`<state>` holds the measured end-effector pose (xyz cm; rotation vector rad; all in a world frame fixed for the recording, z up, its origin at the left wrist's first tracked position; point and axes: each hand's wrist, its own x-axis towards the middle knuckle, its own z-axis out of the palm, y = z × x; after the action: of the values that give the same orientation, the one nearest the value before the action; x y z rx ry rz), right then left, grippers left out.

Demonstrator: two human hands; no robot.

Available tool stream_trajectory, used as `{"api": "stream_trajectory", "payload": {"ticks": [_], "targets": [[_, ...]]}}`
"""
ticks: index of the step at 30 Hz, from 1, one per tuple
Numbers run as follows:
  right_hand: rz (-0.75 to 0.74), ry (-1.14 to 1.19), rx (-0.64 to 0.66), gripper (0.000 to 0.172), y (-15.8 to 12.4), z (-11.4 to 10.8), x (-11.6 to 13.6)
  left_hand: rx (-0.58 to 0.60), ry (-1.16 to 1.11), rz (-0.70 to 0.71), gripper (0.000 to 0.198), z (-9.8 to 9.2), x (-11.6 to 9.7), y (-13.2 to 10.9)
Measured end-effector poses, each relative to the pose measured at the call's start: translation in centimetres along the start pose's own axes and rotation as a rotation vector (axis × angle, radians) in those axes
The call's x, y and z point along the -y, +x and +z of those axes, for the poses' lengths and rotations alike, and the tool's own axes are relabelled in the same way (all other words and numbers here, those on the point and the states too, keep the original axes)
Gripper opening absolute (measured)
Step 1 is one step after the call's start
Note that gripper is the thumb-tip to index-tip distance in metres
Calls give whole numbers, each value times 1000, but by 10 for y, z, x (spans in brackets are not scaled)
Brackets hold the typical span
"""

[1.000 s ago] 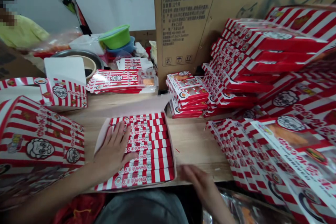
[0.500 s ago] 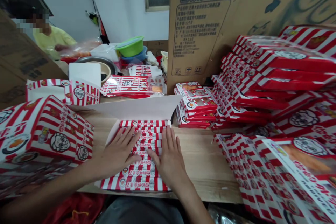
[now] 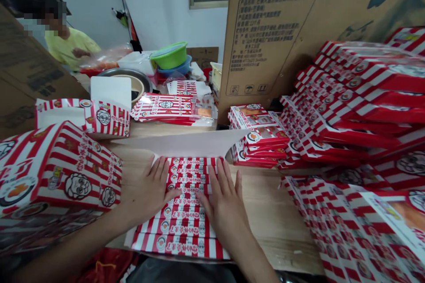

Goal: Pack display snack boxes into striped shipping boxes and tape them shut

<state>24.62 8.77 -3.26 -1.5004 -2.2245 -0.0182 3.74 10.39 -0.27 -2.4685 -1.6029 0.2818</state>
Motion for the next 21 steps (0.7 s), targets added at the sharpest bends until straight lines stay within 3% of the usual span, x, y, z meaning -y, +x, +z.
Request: {"api": "stream_trajectory", "payload": {"ticks": [7,11,13,16,18,21], "targets": [[68,271,70,71,12,8,8,104,-234,15,88,1,-17,-10],[54,481,140,54,7,1,6,106,-437,34,76,-5,2,-11],[148,592,30,43,2,-7,1,-18,-602,-4,58,-5,18,-18],[262,632,-120,47,-9,-13,-5,-248,-827,-246,50,5,31,-33],[341,644,-131,56,-17,-9,-5,-204,-905,-334,56,15,26,-41],[344,573,11,55,-22,4,-2,-61,-840,-248,59,24,5,-42]]}}
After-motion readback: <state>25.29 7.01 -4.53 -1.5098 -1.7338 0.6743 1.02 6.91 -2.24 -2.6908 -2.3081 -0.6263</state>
